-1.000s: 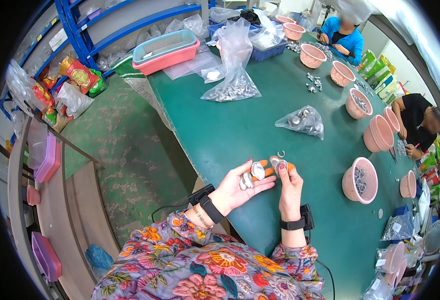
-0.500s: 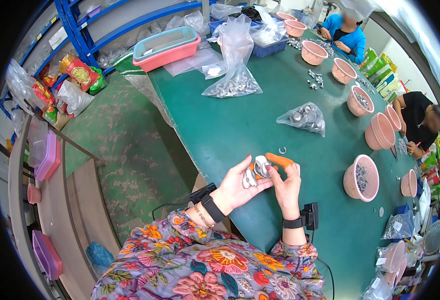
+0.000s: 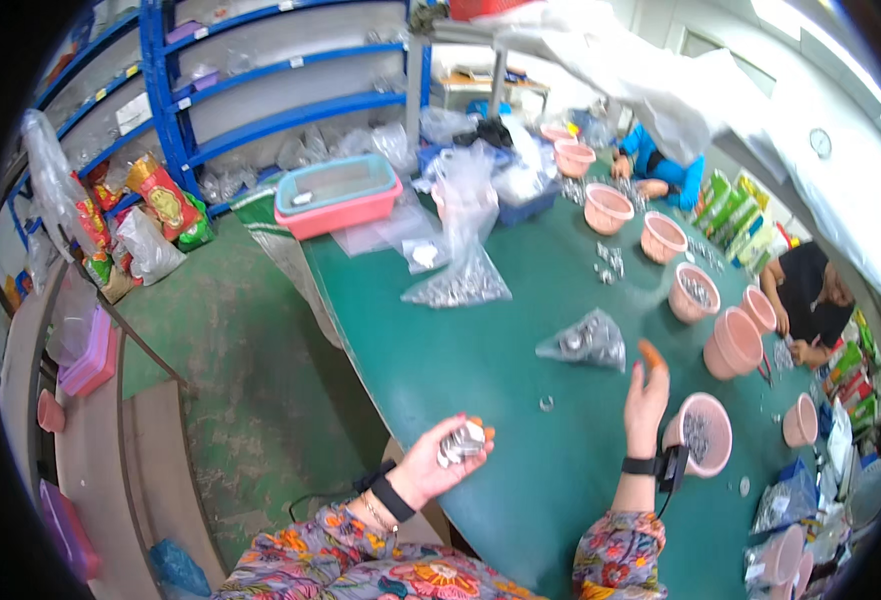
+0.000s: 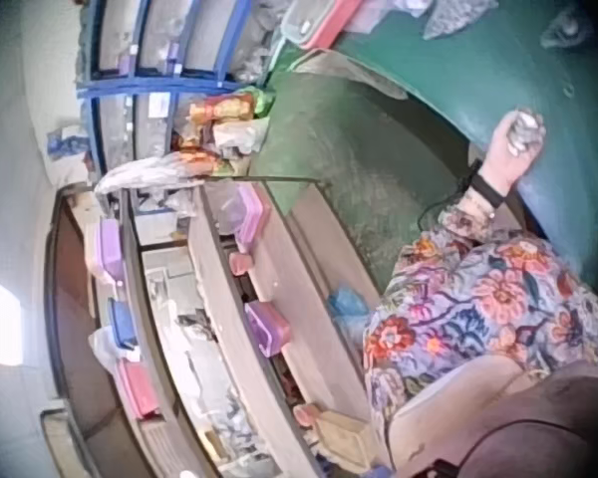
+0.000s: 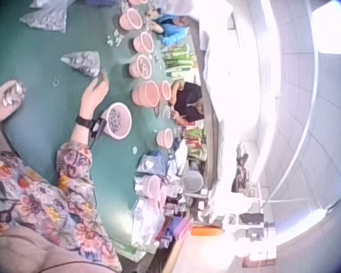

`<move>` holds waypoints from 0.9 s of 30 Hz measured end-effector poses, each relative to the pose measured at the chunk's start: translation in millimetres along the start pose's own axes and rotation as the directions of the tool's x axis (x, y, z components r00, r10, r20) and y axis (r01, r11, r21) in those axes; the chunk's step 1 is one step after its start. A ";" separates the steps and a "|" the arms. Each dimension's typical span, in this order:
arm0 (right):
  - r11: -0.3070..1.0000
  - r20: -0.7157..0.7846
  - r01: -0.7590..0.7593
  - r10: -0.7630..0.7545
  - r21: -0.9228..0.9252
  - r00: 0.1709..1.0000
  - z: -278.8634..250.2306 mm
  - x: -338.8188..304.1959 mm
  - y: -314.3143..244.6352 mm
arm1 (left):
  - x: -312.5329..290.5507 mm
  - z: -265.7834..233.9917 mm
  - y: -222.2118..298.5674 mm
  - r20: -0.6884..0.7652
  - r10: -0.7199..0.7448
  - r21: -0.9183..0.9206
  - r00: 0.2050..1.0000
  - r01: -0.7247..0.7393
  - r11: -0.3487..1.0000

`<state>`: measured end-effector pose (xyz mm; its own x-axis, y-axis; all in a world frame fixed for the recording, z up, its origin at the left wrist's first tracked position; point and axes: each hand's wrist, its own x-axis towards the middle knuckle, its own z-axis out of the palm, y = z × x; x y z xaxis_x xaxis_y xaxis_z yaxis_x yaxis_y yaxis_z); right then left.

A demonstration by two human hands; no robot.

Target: The recorder is sitting at a workbench and assembling small metal parts, placing them into a plastic bag.

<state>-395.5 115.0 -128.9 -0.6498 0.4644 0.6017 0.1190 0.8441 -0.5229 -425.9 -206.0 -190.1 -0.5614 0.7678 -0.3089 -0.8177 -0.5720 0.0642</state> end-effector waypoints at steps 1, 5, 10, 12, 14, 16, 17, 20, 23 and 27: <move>0.998 0.047 -0.008 0.011 -0.058 0.999 17.6 -8.2 14.9 | 1.9 -5.4 -0.9 -0.030 0.017 0.004 0.999 -0.017 1.000; 0.880 0.257 -0.028 0.169 -0.474 0.952 58.3 -71.3 35.9 | 11.0 -9.9 -19.4 0.045 -0.154 0.058 0.987 0.151 0.987; 0.891 0.306 -0.036 0.193 -0.453 0.932 57.3 -70.2 22.2 | 13.5 -15.0 -41.4 0.039 -0.325 -0.082 0.945 0.327 0.941; 0.889 0.306 -0.054 0.213 -0.455 0.928 58.6 -69.6 19.1 | 15.9 -18.3 -41.1 0.044 -0.302 -0.010 0.952 0.303 0.953; 0.880 0.321 -0.035 0.210 -0.474 0.923 58.2 -68.0 23.8 | 11.0 -10.4 -39.9 0.075 -0.325 0.088 0.943 0.319 0.944; 0.889 0.297 -0.069 0.223 -0.453 0.929 52.6 -67.4 24.7 | 9.7 -4.5 -42.9 -0.029 -0.287 0.166 0.958 0.288 0.943; 0.904 0.238 -0.056 0.171 -0.423 0.956 53.9 -69.2 27.4 | 10.1 -5.1 -44.0 -0.014 -0.249 0.206 0.968 0.247 0.947; 0.955 0.267 -0.001 0.083 -0.295 0.960 44.1 -67.3 14.6 | 1.3 11.2 -37.9 -0.020 -0.187 0.281 0.982 0.185 0.942; 0.912 0.419 -0.274 0.130 0.305 0.898 34.3 -78.8 -20.2 | 7.4 24.2 -34.9 0.006 -0.091 0.379 0.996 0.082 0.922; 0.597 0.694 -0.583 0.059 0.552 0.718 20.1 -109.4 -69.8 | 25.3 24.0 -45.2 -0.033 -0.075 0.415 0.997 0.081 0.906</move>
<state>-347.8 -0.1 -170.3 -0.9801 0.1974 -0.0182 0.0357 0.0852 -0.9957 -406.1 -153.8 -178.0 -0.4944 0.7984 -0.3437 -0.8396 -0.3364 0.4265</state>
